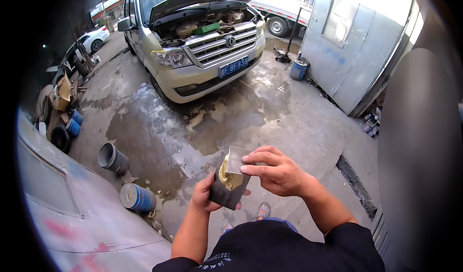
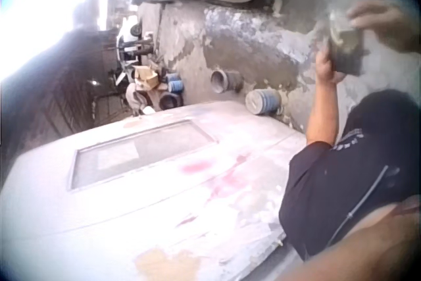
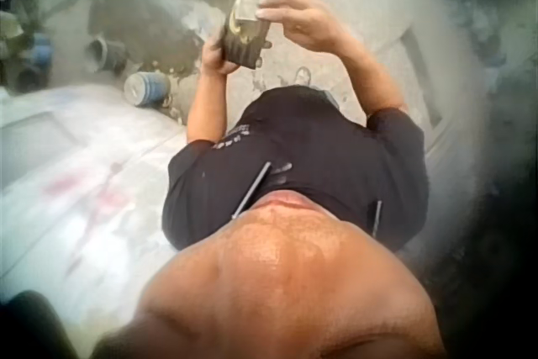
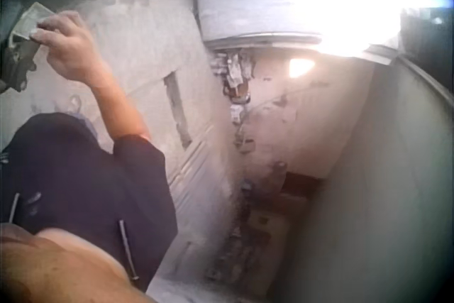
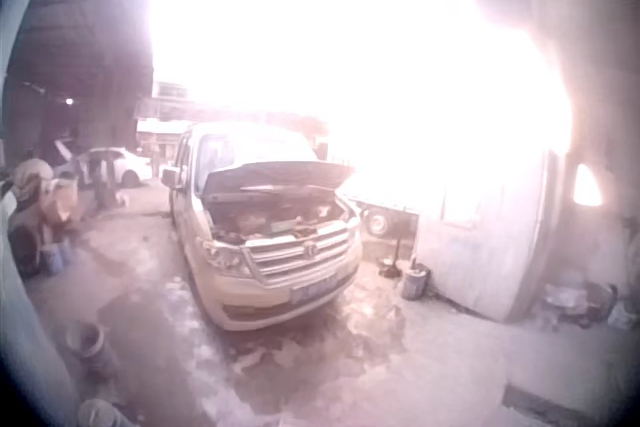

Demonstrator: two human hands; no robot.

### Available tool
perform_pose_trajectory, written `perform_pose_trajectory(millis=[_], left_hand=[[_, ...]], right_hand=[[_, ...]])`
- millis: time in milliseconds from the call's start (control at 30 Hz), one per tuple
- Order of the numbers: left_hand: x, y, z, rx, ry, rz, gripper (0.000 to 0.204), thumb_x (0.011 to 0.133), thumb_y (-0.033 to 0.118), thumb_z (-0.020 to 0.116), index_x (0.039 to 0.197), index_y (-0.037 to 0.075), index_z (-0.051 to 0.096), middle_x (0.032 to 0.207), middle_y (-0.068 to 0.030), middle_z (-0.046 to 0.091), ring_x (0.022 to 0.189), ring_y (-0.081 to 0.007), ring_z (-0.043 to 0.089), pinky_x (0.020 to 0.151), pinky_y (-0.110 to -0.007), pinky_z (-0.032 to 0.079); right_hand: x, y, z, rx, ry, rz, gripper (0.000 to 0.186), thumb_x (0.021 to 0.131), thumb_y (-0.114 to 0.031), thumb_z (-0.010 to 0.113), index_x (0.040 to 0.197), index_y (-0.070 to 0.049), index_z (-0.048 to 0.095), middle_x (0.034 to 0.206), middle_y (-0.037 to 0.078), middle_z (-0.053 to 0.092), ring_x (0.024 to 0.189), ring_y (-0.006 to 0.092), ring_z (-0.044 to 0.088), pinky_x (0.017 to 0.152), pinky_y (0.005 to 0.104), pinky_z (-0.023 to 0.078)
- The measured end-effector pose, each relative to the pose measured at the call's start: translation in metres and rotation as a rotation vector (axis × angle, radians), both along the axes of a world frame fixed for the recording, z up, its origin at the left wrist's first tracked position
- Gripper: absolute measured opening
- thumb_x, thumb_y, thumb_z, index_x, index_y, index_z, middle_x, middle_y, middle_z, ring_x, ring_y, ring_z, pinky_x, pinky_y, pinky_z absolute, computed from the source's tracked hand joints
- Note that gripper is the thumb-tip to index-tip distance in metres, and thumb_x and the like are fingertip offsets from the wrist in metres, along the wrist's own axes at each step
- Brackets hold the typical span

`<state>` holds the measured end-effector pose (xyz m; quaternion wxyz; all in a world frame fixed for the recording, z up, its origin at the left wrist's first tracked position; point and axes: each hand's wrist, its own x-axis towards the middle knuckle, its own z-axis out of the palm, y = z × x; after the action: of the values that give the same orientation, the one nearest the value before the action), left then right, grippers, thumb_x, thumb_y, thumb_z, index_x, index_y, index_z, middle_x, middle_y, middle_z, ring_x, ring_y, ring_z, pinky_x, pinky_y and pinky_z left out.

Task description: The person applies a beige body filler to a metal putty knife and spreads it onto the front fender of a silver car. They then mix a yellow hardener into the filler on the knife and continue to apply the mixture to the vehicle's surface.

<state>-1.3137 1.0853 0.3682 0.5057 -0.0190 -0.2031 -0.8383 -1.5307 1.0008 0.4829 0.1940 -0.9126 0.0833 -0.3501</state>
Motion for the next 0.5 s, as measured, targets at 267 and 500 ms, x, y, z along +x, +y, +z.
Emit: perform_pose_trajectory(millis=[267,500], left_hand=[[-0.013,0.002,0.015,-0.025,-0.066,0.124,0.064,0.098,0.046,0.039,0.145,0.005,0.027,0.143,-0.0211,0.036,0.123,-0.0511,0.042,0.079,-0.062,0.051],[-0.028,-0.007,0.021,-0.151,-0.462,0.652,0.062,0.101,0.044,0.034,0.144,0.0,0.029,0.138,-0.0191,0.045,0.129,-0.0294,0.044,0.107,-0.041,0.034]], right_hand=[[-0.029,-0.033,-0.036,0.154,-0.073,-0.001,0.044,0.074,0.012,0.053,0.114,-0.006,0.06,0.116,0.011,0.06,0.109,0.027,0.057,0.09,0.0371,0.048],[-0.022,0.023,-0.085,1.432,-0.173,0.047,0.046,0.085,-0.001,0.06,0.127,0.001,0.041,0.114,0.014,0.06,0.101,0.0175,0.06,0.086,0.0324,0.051]])
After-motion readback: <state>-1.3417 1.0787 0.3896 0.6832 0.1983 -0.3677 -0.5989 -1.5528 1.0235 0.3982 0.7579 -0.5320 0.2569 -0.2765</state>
